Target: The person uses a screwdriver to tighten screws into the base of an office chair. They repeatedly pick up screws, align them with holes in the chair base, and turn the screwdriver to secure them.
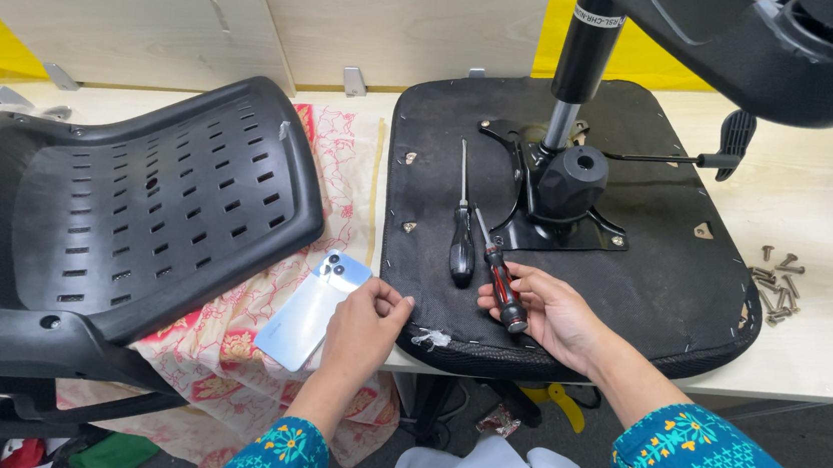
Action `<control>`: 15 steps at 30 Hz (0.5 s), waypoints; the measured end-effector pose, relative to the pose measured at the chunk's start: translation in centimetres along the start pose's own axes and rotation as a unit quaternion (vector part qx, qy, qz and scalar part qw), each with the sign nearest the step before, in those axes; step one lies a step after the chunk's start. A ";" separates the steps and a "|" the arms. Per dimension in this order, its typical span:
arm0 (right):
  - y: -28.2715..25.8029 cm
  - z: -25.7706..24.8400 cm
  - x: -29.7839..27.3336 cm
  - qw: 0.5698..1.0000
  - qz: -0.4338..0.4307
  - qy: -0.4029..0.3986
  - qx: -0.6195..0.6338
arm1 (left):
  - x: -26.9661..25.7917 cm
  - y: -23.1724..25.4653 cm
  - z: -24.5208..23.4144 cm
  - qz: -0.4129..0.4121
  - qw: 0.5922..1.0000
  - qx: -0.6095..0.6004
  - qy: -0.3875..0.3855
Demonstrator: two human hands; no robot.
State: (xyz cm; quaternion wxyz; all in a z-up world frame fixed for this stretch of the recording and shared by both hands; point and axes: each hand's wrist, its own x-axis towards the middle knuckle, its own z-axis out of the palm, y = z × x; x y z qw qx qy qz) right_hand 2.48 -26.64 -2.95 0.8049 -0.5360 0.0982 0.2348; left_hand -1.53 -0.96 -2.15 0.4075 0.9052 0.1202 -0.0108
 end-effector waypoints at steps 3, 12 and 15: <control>0.0 0.0 0.0 1.000 -0.002 0.001 -0.001 | 0.2 -0.1 -0.9 0.038 0.996 0.030 -0.078; 0.1 -0.1 0.4 1.000 0.001 -0.012 -0.004 | 0.7 -1.1 -2.6 0.186 0.979 0.044 -0.069; 0.1 -0.2 0.3 1.000 0.002 -0.013 -0.005 | 0.2 -0.7 -2.1 0.161 0.985 0.047 -0.033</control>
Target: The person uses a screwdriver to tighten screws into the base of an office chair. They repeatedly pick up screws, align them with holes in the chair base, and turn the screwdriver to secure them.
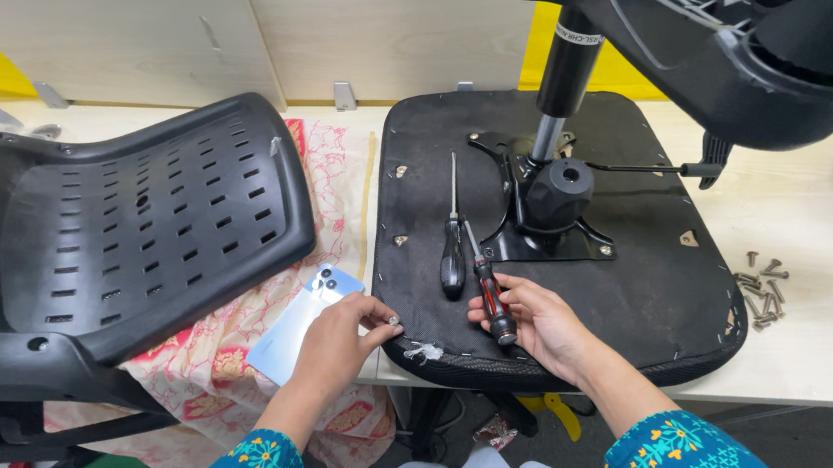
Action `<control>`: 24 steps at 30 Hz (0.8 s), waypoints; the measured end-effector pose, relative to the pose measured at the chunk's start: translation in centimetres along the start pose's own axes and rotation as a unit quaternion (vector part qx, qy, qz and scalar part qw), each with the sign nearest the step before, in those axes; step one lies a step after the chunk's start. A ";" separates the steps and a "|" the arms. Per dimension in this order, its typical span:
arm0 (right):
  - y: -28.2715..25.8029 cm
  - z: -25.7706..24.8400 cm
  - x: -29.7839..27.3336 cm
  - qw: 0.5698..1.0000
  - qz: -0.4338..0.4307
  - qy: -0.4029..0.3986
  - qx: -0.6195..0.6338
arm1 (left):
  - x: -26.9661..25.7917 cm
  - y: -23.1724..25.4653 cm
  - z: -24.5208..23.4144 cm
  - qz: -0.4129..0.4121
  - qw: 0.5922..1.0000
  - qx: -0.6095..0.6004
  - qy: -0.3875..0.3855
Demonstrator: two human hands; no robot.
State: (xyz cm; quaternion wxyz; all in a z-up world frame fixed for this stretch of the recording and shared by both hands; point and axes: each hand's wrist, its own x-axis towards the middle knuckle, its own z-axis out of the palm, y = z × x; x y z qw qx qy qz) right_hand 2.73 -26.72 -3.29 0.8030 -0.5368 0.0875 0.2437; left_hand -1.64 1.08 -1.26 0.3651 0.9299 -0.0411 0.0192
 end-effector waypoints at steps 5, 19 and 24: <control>0.0 0.3 0.2 0.999 -0.003 0.000 -0.038 | -0.4 -0.1 1.4 0.017 0.998 0.016 0.066; -0.1 0.5 0.3 0.999 -0.002 0.010 -0.043 | -0.9 0.5 2.7 0.089 0.987 0.024 0.130; -0.1 0.5 0.2 0.999 0.000 0.008 -0.039 | -1.1 0.0 2.0 0.067 0.988 -0.126 0.061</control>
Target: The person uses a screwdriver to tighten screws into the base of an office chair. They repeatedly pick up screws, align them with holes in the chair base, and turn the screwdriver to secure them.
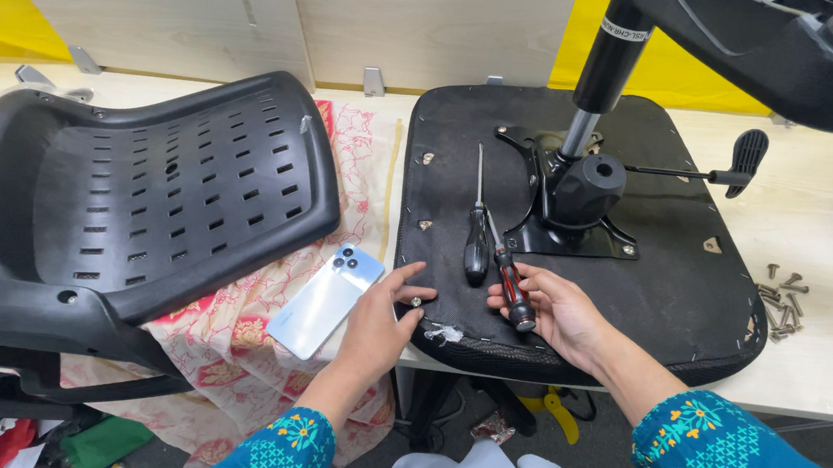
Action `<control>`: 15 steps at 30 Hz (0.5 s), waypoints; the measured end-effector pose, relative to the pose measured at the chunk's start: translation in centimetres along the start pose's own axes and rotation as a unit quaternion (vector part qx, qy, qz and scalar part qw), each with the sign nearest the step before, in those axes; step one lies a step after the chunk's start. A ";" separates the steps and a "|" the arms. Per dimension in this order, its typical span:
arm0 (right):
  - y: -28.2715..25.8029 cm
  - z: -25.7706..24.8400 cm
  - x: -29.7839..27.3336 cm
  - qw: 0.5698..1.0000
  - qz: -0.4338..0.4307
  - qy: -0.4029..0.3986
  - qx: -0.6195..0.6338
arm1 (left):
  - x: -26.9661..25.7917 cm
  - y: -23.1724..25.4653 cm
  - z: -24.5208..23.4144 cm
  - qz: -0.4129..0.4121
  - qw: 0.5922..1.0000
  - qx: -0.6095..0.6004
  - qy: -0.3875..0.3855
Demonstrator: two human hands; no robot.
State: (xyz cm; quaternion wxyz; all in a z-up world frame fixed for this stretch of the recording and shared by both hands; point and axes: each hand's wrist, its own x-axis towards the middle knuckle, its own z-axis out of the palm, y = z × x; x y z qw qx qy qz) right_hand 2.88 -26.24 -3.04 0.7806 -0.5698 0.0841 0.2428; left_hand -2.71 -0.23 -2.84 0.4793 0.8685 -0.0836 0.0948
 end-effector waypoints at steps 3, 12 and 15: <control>0.0 0.0 0.1 1.000 -0.002 0.005 -0.007 | 0.2 -0.4 -0.3 -0.044 0.998 -0.050 -0.016; 0.2 0.4 0.1 0.999 -0.021 0.007 -0.042 | 0.6 -0.7 -0.4 -0.153 0.988 -0.023 0.001; 0.5 0.6 0.2 0.998 -0.024 0.023 -0.058 | 0.8 -0.7 -0.2 -0.096 0.994 0.046 -0.011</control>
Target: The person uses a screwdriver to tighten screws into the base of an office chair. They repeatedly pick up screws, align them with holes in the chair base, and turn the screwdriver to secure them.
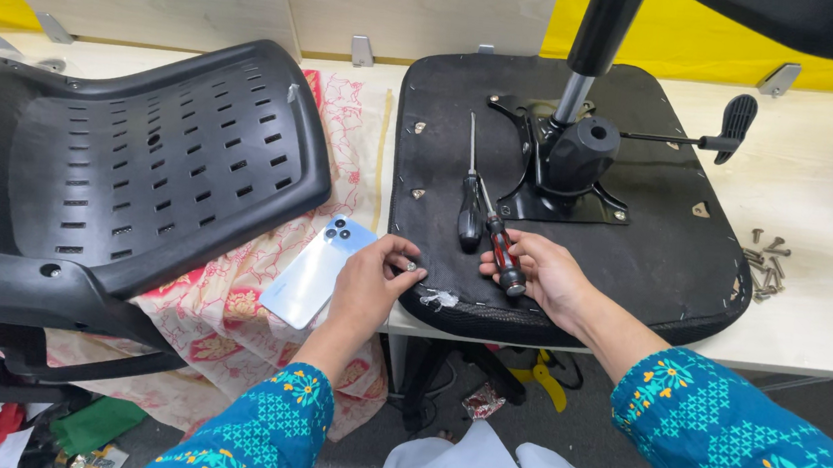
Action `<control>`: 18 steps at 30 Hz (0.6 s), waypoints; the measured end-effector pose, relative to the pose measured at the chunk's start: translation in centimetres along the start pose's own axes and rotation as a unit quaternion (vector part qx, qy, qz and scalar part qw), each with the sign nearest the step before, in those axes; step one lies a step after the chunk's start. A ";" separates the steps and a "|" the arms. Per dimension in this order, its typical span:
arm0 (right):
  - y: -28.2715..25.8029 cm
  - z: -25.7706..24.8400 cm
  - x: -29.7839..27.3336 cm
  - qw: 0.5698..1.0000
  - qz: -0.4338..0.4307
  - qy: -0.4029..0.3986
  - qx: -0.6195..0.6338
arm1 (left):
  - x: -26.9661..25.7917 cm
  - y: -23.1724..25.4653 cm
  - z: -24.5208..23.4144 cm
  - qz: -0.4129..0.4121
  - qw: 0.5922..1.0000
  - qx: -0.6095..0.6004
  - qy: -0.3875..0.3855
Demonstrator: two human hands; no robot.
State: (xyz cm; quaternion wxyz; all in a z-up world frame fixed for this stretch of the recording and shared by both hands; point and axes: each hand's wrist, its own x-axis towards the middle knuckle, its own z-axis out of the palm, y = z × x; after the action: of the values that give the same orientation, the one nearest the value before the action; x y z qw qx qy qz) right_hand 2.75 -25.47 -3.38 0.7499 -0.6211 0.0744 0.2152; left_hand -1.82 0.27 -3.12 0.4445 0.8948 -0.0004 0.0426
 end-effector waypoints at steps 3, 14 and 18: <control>0.2 0.0 0.1 1.000 -0.006 -0.002 0.003 | -0.3 -0.2 0.2 0.066 0.997 0.031 0.022; 0.5 0.5 -0.1 0.998 -0.021 0.002 -0.054 | -0.7 -0.4 -0.1 0.081 0.995 0.042 0.025; 0.6 0.5 -0.1 0.997 -0.022 0.010 -0.068 | -1.3 -0.5 -0.4 0.094 0.995 0.034 0.022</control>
State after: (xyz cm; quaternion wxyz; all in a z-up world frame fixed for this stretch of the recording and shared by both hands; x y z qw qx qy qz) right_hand 2.29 -24.90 -3.76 0.7098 -0.6740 0.0534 0.1975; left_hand -3.12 0.88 -3.36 0.4080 0.9041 -0.0729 0.1037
